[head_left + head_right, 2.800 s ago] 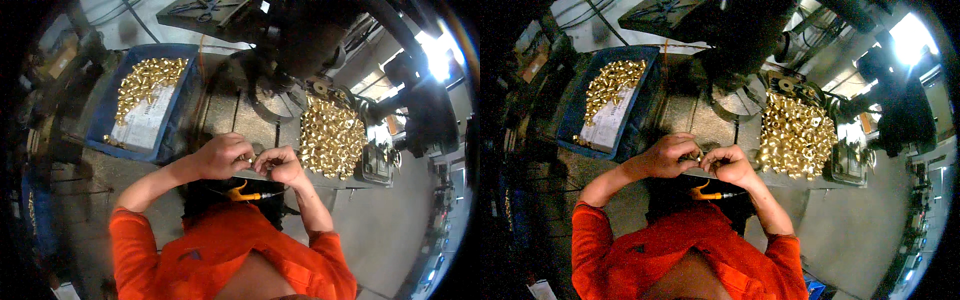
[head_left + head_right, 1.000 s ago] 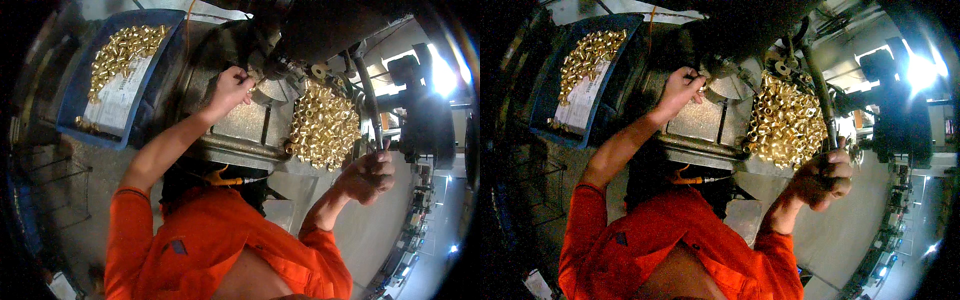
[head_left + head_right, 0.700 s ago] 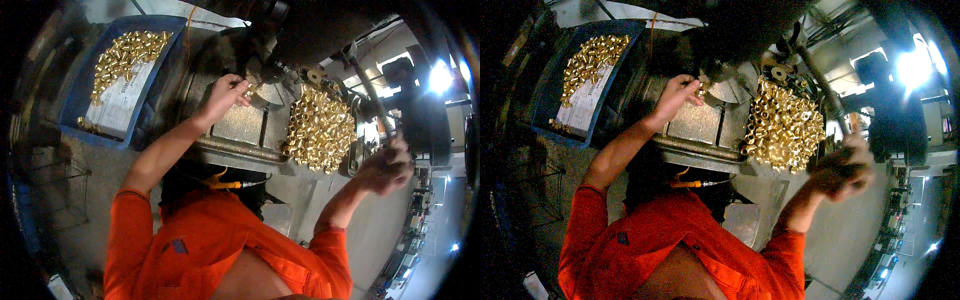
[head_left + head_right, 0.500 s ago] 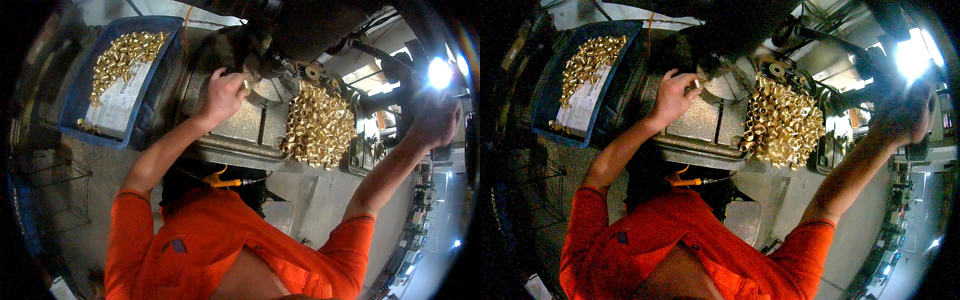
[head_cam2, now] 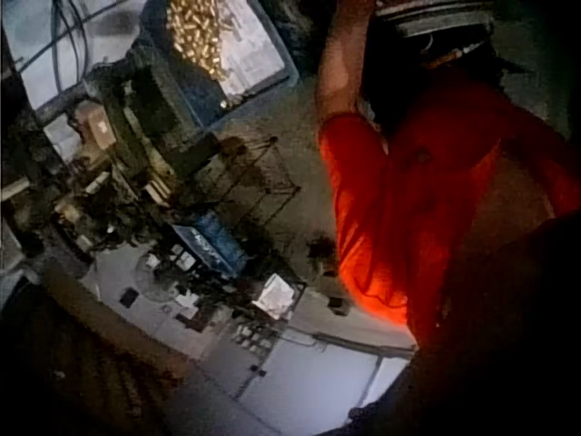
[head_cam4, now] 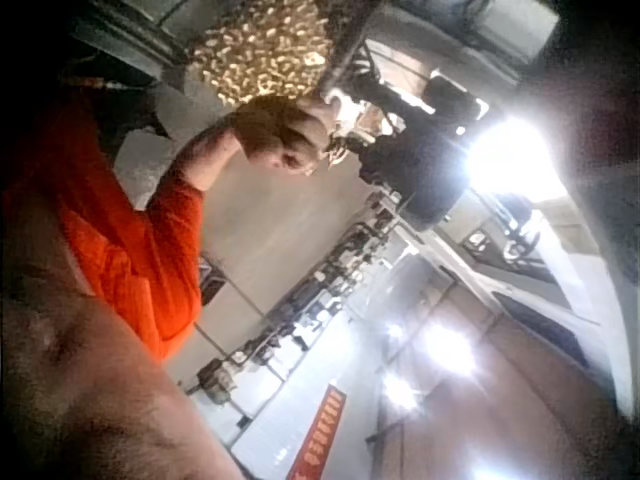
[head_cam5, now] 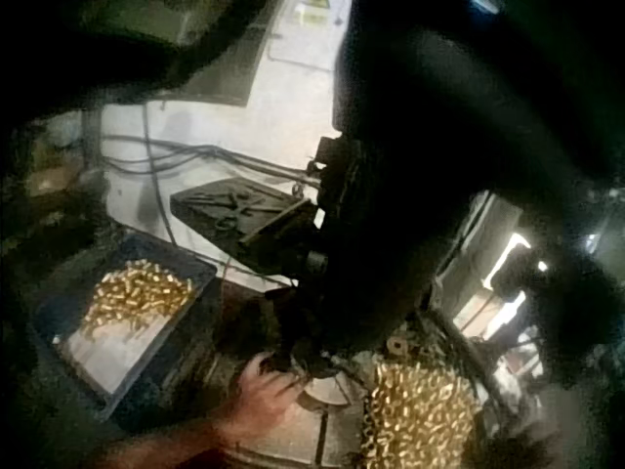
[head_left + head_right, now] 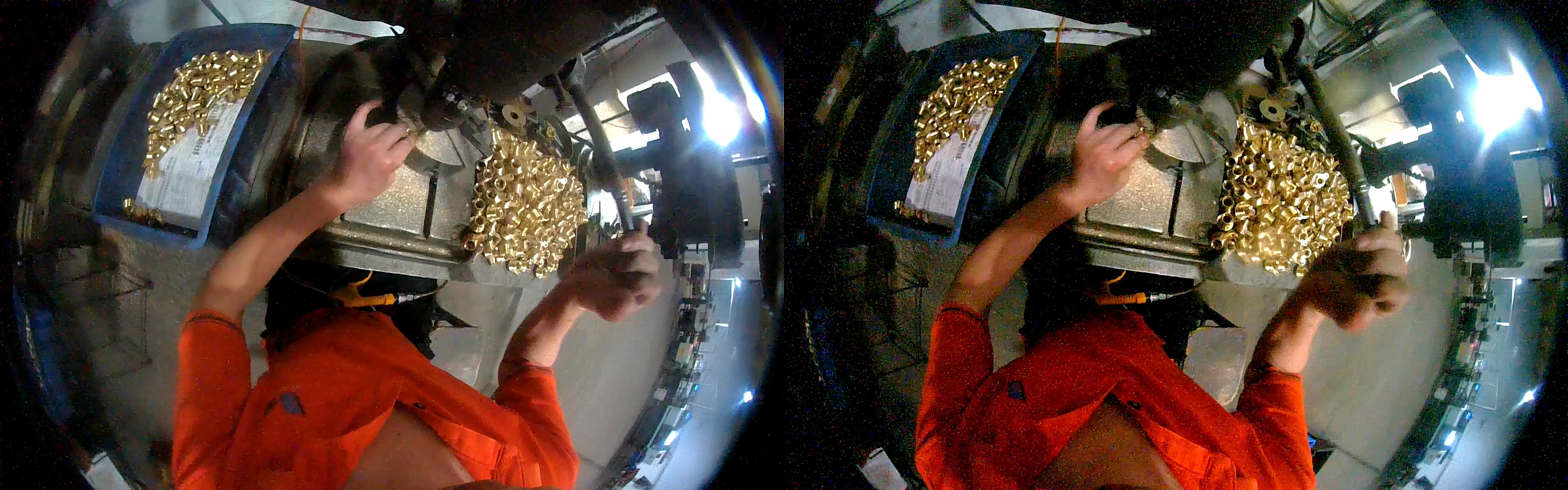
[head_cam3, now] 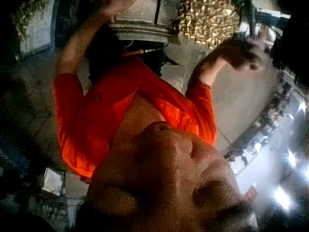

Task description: The person repeatedly picks small brass-colored metal parts from a bin, places them into a press machine, and operates the lever to process them. The processed parts are collected in a tray on the machine. The person continues this cycle throughout the clip.

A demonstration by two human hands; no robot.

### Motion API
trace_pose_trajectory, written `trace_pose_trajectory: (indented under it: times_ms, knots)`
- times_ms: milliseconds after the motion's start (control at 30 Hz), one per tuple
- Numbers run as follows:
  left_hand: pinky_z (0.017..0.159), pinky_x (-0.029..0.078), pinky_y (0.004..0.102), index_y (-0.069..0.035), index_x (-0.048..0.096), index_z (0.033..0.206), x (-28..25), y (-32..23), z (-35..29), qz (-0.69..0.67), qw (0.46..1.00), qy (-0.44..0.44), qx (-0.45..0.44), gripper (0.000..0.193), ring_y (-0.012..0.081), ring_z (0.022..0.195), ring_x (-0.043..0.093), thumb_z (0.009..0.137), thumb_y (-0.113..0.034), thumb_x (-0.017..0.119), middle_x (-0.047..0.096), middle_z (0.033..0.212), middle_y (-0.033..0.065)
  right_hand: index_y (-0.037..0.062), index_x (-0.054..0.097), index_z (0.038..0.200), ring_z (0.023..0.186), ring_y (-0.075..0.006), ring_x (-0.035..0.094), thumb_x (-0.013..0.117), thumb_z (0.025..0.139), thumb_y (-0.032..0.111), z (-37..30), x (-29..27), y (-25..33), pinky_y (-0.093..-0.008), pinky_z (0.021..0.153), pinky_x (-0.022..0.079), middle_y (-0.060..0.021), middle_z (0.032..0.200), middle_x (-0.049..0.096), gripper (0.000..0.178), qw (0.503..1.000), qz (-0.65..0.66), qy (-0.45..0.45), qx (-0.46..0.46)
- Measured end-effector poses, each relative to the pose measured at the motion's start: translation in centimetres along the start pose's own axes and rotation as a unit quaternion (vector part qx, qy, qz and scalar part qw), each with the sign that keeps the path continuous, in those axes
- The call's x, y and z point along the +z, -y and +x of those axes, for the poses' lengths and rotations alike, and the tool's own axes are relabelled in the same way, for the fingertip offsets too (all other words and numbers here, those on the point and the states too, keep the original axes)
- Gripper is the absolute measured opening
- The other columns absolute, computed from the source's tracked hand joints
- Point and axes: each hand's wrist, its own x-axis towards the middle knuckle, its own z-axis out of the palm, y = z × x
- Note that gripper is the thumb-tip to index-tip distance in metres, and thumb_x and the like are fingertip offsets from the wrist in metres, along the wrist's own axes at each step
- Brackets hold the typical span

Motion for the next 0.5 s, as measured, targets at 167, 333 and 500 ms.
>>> trace_pose_trajectory:
  times_ms: [167, 333, 500]
  knots:
    - [0.092, 0.035, 0.0482, -0.006, 0.063, 0.089, 0.1, 0.0, 0.6, -0.024, 0.999, -0.022, 0.015, 0.026, 0.0217, 0.078, 0.06, 0.063, -0.003, 0.062, 0.06, 0.086, 0.0082, 0.013, 0.032, 0.068, 0.065, -0.0236, 0.051, 0.055, 0.079, 0.039, -0.9, -0.8, -0.6, -0.0521, 0.085, 0.04, -0.002, 0.059, 0.036, 0.036, 0.998, 0.043, 0.036, -0.024]
    - [0.091, 0.036, 0.0479, -0.004, 0.062, 0.089, -0.2, 0.1, 0.8, -0.038, 0.999, -0.027, 0.017, 0.023, 0.0216, 0.074, 0.059, 0.066, -0.004, 0.061, 0.06, 0.085, 0.0093, 0.002, 0.051, 0.1, 0.093, -0.0312, 0.055, 0.06, 0.075, 0.047, 3.4, 1.5, 0.8, -0.0456, 0.093, 0.037, -0.0143, 0.098, 0.055, 0.052, 0.998, 0.027, -0.048, 0.019]
    - [0.094, 0.034, 0.048, -0.001, 0.058, 0.094, -3.3, -4.0, 1.1, -0.095, 0.991, 0.096, 0.005, 0.032, 0.0217, 0.083, 0.061, 0.065, -0.009, 0.069, 0.063, 0.089, 0.0122, 0.0017, 0.061, 0.102, 0.104, -0.027, 0.052, 0.061, 0.067, 0.028, -4.8, 0.4, 0.8, -0.0391, 0.09, 0.039, -0.0133, 0.111, 0.057, 0.044, 0.931, -0.09, 0.317, 0.157]
